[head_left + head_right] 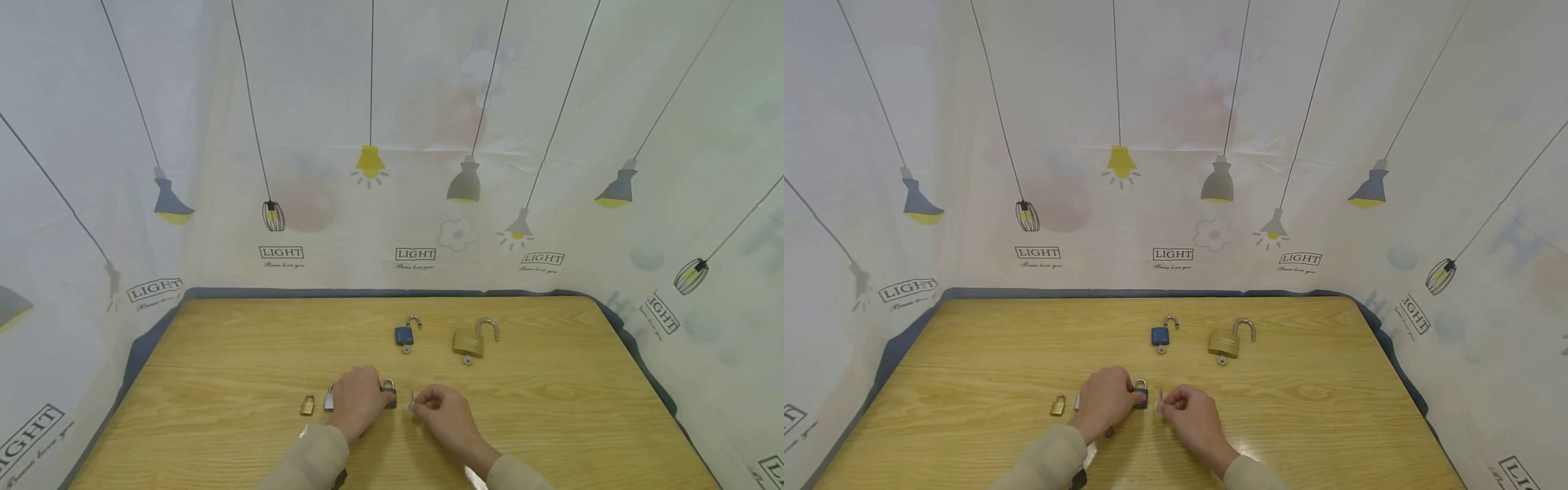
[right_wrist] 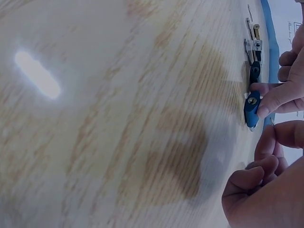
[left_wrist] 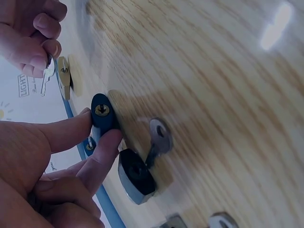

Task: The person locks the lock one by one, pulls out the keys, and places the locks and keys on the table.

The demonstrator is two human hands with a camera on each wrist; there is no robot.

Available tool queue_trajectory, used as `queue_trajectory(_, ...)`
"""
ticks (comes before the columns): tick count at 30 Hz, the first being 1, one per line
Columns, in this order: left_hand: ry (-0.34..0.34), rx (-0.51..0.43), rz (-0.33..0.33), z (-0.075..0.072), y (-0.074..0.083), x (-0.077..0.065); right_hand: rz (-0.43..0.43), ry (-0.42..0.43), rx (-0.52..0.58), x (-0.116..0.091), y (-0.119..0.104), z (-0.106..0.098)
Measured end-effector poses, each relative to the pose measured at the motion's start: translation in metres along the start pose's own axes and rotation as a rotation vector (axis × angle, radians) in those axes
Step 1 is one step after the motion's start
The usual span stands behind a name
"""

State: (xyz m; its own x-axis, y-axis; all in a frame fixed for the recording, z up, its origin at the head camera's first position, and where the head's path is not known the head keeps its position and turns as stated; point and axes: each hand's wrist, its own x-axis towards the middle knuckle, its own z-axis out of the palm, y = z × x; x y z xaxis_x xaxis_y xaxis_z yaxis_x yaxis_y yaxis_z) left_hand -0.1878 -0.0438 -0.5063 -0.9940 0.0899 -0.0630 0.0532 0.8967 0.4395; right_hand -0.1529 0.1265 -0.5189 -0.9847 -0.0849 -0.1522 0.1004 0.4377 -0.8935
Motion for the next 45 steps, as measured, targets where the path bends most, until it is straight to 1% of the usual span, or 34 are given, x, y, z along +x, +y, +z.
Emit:
queue_trajectory(9,-0.005,0.012,-0.013,-0.001,-0.001,0.001,-0.004,-0.028,-0.056,0.001,0.002,0.001)
queue_trajectory(14,0.002,0.018,-0.014,0.000,-0.003,0.001,-0.031,-0.046,-0.112,0.000,0.004,0.003)
queue_trajectory(17,0.007,0.019,-0.006,0.000,-0.005,0.001,-0.047,-0.064,-0.127,-0.001,0.005,0.004)
queue_trajectory(20,0.003,-0.005,0.002,-0.004,-0.008,0.000,-0.058,-0.083,-0.129,-0.001,0.005,0.006)
queue_trajectory(23,-0.003,-0.072,-0.002,-0.010,-0.010,0.000,-0.071,-0.100,-0.138,-0.001,0.005,0.007)
queue_trajectory(27,0.020,-0.128,-0.011,-0.017,-0.014,0.000,-0.086,-0.121,-0.160,-0.003,0.002,0.011)
queue_trajectory(30,0.058,-0.107,-0.003,-0.022,-0.018,-0.001,-0.108,-0.113,-0.191,-0.006,-0.001,0.015)
queue_trajectory(34,0.075,-0.109,-0.012,-0.028,-0.022,-0.003,-0.132,-0.087,-0.242,-0.008,-0.003,0.020)
queue_trajectory(38,0.053,-0.133,-0.044,-0.031,-0.027,-0.004,-0.126,-0.073,-0.282,-0.008,-0.006,0.025)
queue_trajectory(42,0.039,-0.134,-0.072,-0.033,-0.032,-0.004,-0.117,-0.071,-0.306,-0.005,-0.007,0.028)
queue_trajectory(45,0.036,-0.136,-0.075,-0.033,-0.035,-0.004,-0.111,-0.074,-0.328,-0.003,-0.007,0.030)
